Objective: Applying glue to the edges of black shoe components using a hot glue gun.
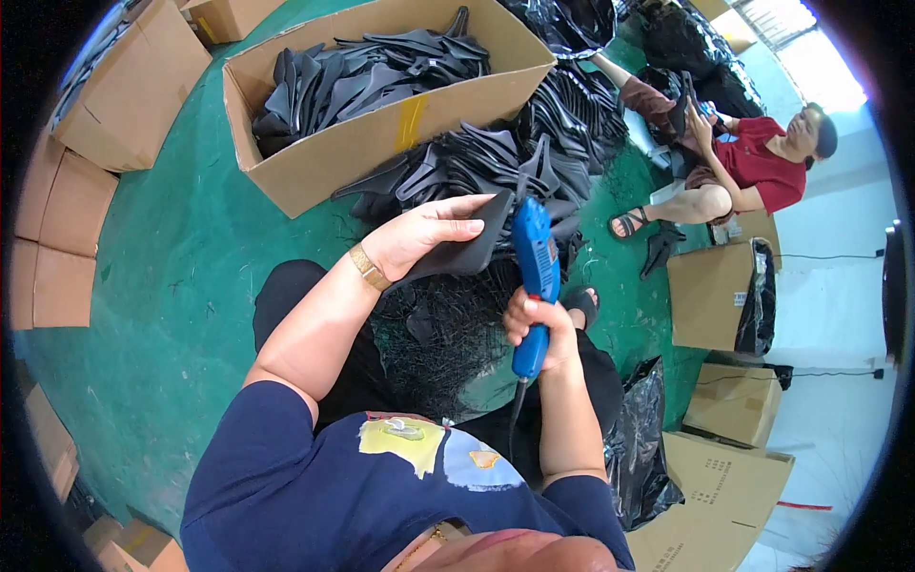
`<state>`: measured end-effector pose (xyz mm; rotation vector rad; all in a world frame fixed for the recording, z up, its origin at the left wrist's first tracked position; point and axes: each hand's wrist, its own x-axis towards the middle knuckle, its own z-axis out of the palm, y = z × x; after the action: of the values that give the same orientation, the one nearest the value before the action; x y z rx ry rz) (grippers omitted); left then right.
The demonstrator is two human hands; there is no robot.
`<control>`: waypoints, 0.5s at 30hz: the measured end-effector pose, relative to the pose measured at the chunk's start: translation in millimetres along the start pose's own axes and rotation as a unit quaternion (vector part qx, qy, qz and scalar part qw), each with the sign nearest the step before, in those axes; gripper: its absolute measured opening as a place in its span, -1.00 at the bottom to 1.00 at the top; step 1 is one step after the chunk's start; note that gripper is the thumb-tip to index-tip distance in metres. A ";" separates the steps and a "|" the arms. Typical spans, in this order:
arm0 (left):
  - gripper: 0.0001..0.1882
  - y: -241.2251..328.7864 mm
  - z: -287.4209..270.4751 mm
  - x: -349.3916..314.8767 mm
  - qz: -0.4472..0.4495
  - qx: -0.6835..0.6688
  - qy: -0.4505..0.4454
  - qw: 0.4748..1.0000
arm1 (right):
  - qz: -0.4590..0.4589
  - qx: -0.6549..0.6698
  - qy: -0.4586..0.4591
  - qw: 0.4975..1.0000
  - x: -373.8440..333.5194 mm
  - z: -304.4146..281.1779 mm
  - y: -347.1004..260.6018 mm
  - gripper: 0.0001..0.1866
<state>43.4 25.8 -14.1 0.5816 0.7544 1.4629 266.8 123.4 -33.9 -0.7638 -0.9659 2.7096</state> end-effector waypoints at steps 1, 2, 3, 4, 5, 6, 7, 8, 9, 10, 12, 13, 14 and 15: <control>-0.52 -1.1 0.2 0.8 -0.001 0.000 0.000 1.000 | -0.014 0.008 0.008 1.000 3.7 0.5 -2.9 -0.77; -0.57 -2.1 1.8 2.4 0.017 0.008 0.018 1.000 | -0.021 0.027 0.010 0.999 5.5 -0.6 -4.6 -0.77; -0.61 -3.1 3.3 4.1 0.037 0.016 0.037 0.999 | -0.028 0.045 0.013 0.999 6.0 -2.1 -6.3 -0.77; -0.61 -3.4 3.5 5.9 0.038 0.017 0.039 0.998 | -0.030 0.033 0.009 0.999 5.8 -3.6 -8.9 -0.73; -0.64 -3.8 3.3 8.1 0.078 0.070 0.059 0.993 | -0.033 0.024 0.008 0.999 3.4 -4.5 -9.2 -0.72; -0.64 -3.9 2.4 9.7 0.116 0.123 0.079 0.982 | -0.028 0.016 -0.003 0.999 0.6 -3.4 -8.1 -0.72; -0.64 -4.5 1.8 11.1 0.120 0.123 0.084 0.982 | -0.022 0.008 -0.013 1.000 -2.7 -2.9 -6.8 -0.71; -0.63 -5.2 0.7 12.4 0.141 0.163 0.101 0.971 | -0.013 -0.007 -0.019 1.000 -4.7 -2.1 -4.1 -0.71; -0.62 -6.6 -1.4 13.8 0.161 0.203 0.119 0.958 | -0.004 -0.021 -0.024 0.999 -6.0 -0.9 -0.8 -0.71; -0.65 -9.1 -2.8 15.9 0.170 0.216 0.137 0.952 | 0.002 -0.019 -0.031 0.999 -8.1 0.0 2.8 -0.70; -0.66 -10.8 -6.6 16.2 0.176 0.235 0.139 0.946 | 0.022 -0.029 -0.021 0.999 -9.4 2.2 6.0 -0.70; -0.66 -10.7 -6.9 16.3 0.181 0.256 0.136 0.940 | 0.024 -0.030 -0.016 0.999 -11.0 5.4 6.7 -0.69; -0.66 -10.6 -7.2 16.4 0.179 0.255 0.135 0.941 | 0.024 -0.030 -0.014 0.999 -11.5 5.9 7.0 -0.69; -0.67 -10.4 -7.4 16.3 0.193 0.276 0.128 0.933 | 0.027 -0.029 -0.019 0.999 -11.8 5.9 7.0 -0.70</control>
<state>44.0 40.8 -28.4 1.0223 1.3366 1.7103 274.0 111.0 -29.5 -0.7639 -1.0523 2.7627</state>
